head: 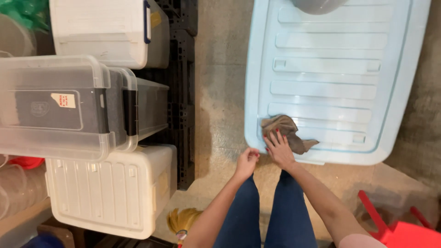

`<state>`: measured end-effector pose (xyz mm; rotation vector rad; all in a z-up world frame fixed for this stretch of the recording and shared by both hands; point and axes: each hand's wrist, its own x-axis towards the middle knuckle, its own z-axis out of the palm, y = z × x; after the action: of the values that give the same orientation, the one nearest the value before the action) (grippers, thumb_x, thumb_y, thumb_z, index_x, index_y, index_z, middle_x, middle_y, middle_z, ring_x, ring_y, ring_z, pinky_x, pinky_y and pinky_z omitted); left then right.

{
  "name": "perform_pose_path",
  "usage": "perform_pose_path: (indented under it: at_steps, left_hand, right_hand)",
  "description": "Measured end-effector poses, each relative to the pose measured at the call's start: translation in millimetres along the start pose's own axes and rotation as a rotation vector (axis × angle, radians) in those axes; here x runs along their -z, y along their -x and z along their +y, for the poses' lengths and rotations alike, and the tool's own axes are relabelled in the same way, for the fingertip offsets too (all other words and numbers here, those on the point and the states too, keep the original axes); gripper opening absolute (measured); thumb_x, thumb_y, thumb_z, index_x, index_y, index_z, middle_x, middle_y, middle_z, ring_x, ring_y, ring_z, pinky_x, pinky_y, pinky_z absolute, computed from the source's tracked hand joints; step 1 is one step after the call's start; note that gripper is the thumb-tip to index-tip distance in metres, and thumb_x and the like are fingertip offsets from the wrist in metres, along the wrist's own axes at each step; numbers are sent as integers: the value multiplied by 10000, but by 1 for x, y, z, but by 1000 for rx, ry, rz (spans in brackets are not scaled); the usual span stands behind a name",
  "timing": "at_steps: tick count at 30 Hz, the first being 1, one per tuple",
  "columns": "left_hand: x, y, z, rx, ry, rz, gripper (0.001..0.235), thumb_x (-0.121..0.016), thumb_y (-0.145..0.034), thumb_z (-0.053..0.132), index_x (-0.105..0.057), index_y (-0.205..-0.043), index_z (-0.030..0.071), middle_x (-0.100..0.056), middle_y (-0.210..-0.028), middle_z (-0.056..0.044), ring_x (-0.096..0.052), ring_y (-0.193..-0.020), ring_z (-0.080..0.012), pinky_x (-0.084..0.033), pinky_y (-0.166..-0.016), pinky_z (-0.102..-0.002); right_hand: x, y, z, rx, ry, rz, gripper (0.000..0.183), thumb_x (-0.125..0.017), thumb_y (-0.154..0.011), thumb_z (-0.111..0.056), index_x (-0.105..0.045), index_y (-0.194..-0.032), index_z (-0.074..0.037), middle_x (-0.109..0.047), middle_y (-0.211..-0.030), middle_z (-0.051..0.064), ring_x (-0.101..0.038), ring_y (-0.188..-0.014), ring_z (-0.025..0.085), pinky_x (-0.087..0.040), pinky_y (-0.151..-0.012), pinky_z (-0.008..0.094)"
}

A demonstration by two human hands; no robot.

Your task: Tie a bag of coffee beans, wipe down a storage container lid, and wash a small cup in the sink

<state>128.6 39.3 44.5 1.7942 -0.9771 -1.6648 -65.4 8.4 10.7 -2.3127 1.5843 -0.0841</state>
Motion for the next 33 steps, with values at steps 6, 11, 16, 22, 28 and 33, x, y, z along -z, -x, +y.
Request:
perform_pose_path:
  at_steps: [6, 11, 16, 22, 28, 33]
  left_hand:
    - [-18, -8, -5, 36, -76, -23, 143, -680, -939, 113, -751, -1055, 156, -760, -952, -74, -760, -842, -224, -600, -763, -302]
    - [-41, -26, -20, 146, 16, 73, 201, -671, -924, 122, -733, -1106, 180, -753, -923, -49, -748, -754, -143, -593, -705, -260]
    - [-81, -30, -9, 205, 79, 54, 214, -617, -949, 117, -713, -1138, 147, -757, -949, -89, -753, -782, -168, -595, -742, -284]
    - [-128, -32, 25, 234, 86, 1, 213, -607, -947, 150, -707, -1134, 166, -765, -965, -91, -766, -817, -185, -593, -761, -297]
    - [-155, -19, 76, 233, 30, 24, 221, -606, -920, 175, -732, -1101, 163, -773, -929, -94, -767, -773, -182, -582, -694, -279]
    - [-170, 1, 71, 230, 45, 99, 186, -636, -907, 227, -739, -1061, 228, -777, -877, -26, -767, -719, -132, -580, -639, -236]
  right_hand:
    - [-2, -109, 78, 325, 133, -6, 533, -406, -987, -447, -450, -1509, -350, -471, -1577, 27, -403, -1491, 335, -332, -1163, 619]
    - [47, -221, 129, -59, 193, 120, 513, -439, -1033, -410, -537, -1512, -256, -432, -1647, 106, -309, -1531, 397, -299, -1135, 647]
    - [62, -227, 160, -208, 54, 12, 713, -479, -973, -501, -362, -1618, -219, -194, -1725, 136, -141, -1575, 414, -244, -1184, 675]
    - [65, -96, 291, -313, 37, -88, 689, -428, -1014, -412, -257, -1627, -150, -175, -1702, 182, -146, -1579, 418, -237, -1228, 618]
    - [58, 54, 298, -739, 24, -15, 620, -453, -1013, -187, -251, -1570, -4, -243, -1584, 284, -209, -1516, 480, -322, -1196, 595]
    - [2, 111, 234, -1066, -108, -253, 543, -574, -966, -195, -304, -1433, -133, -235, -1442, 232, -314, -1279, 489, -612, -778, 553]
